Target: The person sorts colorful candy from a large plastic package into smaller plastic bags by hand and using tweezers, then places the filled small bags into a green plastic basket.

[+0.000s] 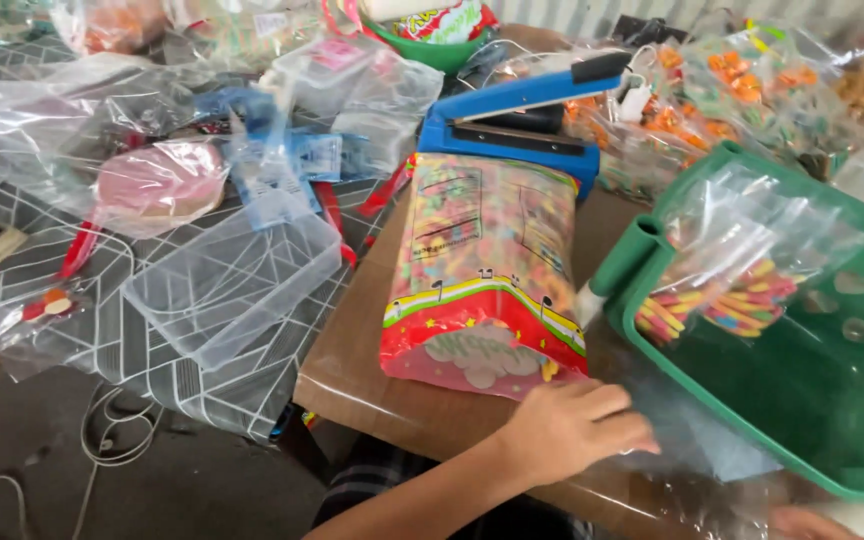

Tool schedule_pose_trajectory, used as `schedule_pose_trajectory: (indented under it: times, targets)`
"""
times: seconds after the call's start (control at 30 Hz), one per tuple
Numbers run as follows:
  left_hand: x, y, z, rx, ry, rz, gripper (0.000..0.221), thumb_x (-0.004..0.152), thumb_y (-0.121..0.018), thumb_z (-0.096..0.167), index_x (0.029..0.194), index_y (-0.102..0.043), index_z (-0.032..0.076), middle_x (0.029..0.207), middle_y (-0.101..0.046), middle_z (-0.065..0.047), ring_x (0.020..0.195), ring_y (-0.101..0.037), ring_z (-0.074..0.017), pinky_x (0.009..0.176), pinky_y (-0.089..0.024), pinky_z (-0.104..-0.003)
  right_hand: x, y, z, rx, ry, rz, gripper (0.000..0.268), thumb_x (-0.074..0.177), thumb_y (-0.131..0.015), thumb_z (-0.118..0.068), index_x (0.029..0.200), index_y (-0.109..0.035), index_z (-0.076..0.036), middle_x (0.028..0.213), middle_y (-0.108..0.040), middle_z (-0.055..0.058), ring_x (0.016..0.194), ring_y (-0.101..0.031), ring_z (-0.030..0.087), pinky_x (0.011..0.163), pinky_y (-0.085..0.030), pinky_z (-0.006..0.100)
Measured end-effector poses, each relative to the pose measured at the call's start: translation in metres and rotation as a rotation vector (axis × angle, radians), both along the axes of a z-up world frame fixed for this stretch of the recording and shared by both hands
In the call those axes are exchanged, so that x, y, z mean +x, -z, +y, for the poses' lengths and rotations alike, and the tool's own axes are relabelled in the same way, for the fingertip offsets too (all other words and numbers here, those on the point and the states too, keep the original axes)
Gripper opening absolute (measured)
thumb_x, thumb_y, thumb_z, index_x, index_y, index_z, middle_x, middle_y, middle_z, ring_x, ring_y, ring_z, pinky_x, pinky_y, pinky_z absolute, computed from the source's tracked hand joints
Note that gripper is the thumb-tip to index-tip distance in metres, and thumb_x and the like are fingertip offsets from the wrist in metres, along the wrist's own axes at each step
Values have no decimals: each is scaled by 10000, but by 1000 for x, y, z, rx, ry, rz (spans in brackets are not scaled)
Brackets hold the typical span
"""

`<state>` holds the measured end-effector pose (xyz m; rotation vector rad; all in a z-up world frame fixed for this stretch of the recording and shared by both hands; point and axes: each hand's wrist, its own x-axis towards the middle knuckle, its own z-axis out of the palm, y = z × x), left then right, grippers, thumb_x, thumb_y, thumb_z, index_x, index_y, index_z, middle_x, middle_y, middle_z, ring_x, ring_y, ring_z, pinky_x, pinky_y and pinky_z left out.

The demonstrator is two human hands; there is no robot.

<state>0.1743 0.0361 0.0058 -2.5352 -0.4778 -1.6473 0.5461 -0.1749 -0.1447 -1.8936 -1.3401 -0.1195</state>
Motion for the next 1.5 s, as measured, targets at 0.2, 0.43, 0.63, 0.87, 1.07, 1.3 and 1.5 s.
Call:
schedule_pose_trajectory:
  times: [0.2, 0.43, 0.63, 0.87, 1.07, 1.3, 1.5]
  targets:
    - [-37, -28, -24, 262, 428, 55, 178, 1140, -592, 134, 1243, -736, 118, 1038, -668, -10, 959, -622, -215, 714, -536, -318, -16, 21, 82, 21, -163, -67, 340, 1071, -528, -94, 1341, -684, 39, 1435, -656, 156, 1402, -548, 171, 1251, -363, 300]
    - [-151, -38, -37, -191, 629, 560, 293, 1109, -462, 121, 1375, -562, 48, 1252, -463, -78, 997, -546, -264, 767, -503, -396, -244, -163, 64, -27, -1005, -358, 266, 1052, -468, -282, 949, -673, -147, 1002, -776, -87, 1059, -753, 146, 1089, -436, 507]
    - [-191, -37, -25, -452, 760, 692, 255, 1141, -477, 190, 923, -484, 57, 896, -488, -81, 698, -510, -273, 623, -415, -410, -301, -171, 110, -29, -1199, 188, 315, 1000, -630, -288, 825, -424, -126, 902, -671, 54, 833, -691, 244, 1083, -469, 539]
    - [-202, -4, -7, -653, 525, 514, 334, 1092, -598, 229, 809, -477, 99, 777, -512, -59, 652, -555, -257, 611, -452, -382, -258, -150, 129, -345, -548, 340, 494, 1049, -311, -505, 1019, -628, -127, 832, -600, -48, 767, -566, 81, 724, -449, 268]
    - [-215, 14, 10, -662, 372, 295, 171, 892, -771, 202, 1037, -780, 111, 1045, -787, -27, 945, -744, -219, 919, -575, -341, -262, -139, 101, -716, -518, 314, 359, 1044, -365, -460, 975, -570, -174, 786, -669, -4, 704, -654, 155, 698, -504, 335]
    - [-256, 0, 11, -725, 264, 260, 121, 810, -809, 162, 931, -809, 157, 1091, -808, -10, 998, -803, -131, 934, -638, -282, -295, 150, 91, -484, -382, -281, 779, 880, -779, -515, 1430, -485, -48, 1330, -631, 173, 1251, -580, 407, 1038, -460, 528]
    - [-244, -2, 16, -655, 352, 302, 156, 851, -777, 136, 1007, -788, 135, 1187, -772, -62, 1063, -786, -182, 946, -648, -312, -315, 108, 127, -325, -500, -428, 525, 920, -649, -114, 1414, -500, -17, 1044, -691, 207, 958, -666, 401, 819, -535, 503]
